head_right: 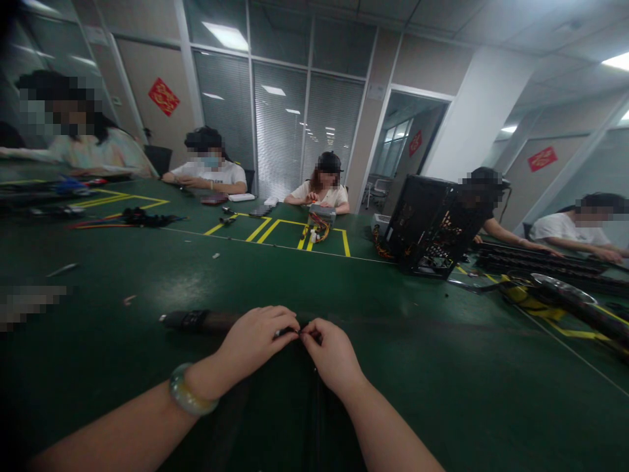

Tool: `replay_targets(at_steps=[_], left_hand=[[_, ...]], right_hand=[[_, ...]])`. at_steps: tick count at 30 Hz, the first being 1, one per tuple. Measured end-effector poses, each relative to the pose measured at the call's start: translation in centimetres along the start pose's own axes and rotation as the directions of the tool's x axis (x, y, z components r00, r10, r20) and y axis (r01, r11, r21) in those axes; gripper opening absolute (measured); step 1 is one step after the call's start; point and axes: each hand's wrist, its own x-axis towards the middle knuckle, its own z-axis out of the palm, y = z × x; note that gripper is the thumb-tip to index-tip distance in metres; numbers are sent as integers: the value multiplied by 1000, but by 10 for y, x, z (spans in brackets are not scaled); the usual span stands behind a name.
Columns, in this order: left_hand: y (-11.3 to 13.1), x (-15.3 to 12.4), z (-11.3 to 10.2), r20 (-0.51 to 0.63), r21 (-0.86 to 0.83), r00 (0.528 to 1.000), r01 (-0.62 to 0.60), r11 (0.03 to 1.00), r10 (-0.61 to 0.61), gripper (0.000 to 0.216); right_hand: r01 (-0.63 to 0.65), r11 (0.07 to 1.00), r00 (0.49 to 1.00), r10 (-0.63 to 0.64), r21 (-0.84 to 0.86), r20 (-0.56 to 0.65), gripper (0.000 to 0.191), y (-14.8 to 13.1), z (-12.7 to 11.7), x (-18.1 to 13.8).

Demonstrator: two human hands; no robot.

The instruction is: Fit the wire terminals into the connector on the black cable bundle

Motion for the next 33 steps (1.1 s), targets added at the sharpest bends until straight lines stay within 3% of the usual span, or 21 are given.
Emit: replay_targets(at_steps=[13, 33], left_hand=[[3, 0, -3, -20, -10, 999, 34, 999, -35, 12], [1, 0, -1, 5, -21, 1000, 3, 1000, -3, 10]], right_hand=[[-43, 999, 999, 43, 6, 8, 14, -5, -3, -2], [-8, 1000, 1000, 8, -10, -15, 13, 2, 1, 1]])
